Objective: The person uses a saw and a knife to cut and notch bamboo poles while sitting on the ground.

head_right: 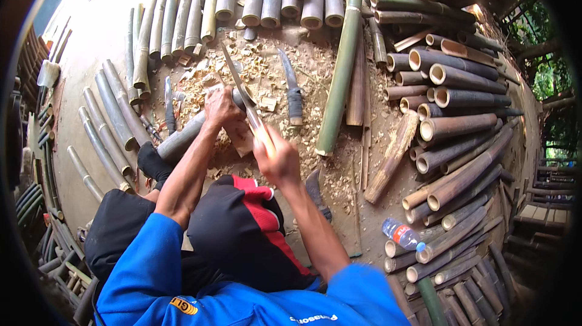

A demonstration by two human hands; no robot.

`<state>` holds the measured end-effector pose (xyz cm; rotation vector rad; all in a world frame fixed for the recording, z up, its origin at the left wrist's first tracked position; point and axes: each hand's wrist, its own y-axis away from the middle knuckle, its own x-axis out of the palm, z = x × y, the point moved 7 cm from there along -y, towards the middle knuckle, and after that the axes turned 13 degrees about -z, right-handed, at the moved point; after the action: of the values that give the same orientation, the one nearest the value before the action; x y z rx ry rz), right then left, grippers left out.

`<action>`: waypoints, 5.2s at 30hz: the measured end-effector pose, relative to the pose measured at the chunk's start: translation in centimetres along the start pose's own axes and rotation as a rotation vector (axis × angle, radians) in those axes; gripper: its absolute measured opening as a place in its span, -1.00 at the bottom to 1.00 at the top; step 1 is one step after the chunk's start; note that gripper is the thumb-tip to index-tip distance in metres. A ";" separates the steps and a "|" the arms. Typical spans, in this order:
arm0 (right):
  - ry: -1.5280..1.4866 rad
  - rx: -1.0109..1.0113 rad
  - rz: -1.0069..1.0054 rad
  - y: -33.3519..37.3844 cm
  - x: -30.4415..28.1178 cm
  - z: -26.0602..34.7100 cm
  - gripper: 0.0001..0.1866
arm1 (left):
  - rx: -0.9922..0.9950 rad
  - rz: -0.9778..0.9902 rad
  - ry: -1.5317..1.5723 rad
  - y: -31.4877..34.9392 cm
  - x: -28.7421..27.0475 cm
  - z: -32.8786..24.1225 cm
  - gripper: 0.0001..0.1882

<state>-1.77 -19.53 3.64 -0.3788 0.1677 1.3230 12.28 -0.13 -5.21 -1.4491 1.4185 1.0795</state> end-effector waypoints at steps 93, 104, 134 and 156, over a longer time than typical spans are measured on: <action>0.034 0.021 0.039 -1.0 0.7 -1.6 -0.68 | 0.036 -0.108 0.007 0.5 0.7 0.7 -0.51; 0.042 0.075 0.058 5.0 -3.8 -2.8 -0.49 | 0.073 -0.179 0.038 0.3 0.1 1.1 -0.59; 0.022 0.114 0.047 10.2 -9.2 -1.8 -0.48 | -0.006 -0.161 0.035 1.5 -0.2 0.5 -0.52; 0.004 0.056 0.072 5.1 -4.6 -2.2 -0.58 | 0.039 -0.177 0.043 0.7 -1.0 0.1 -0.53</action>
<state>-7.56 -23.50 2.25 -0.3311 0.2231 1.3851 11.56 0.26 -4.31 -1.5465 1.3065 0.9097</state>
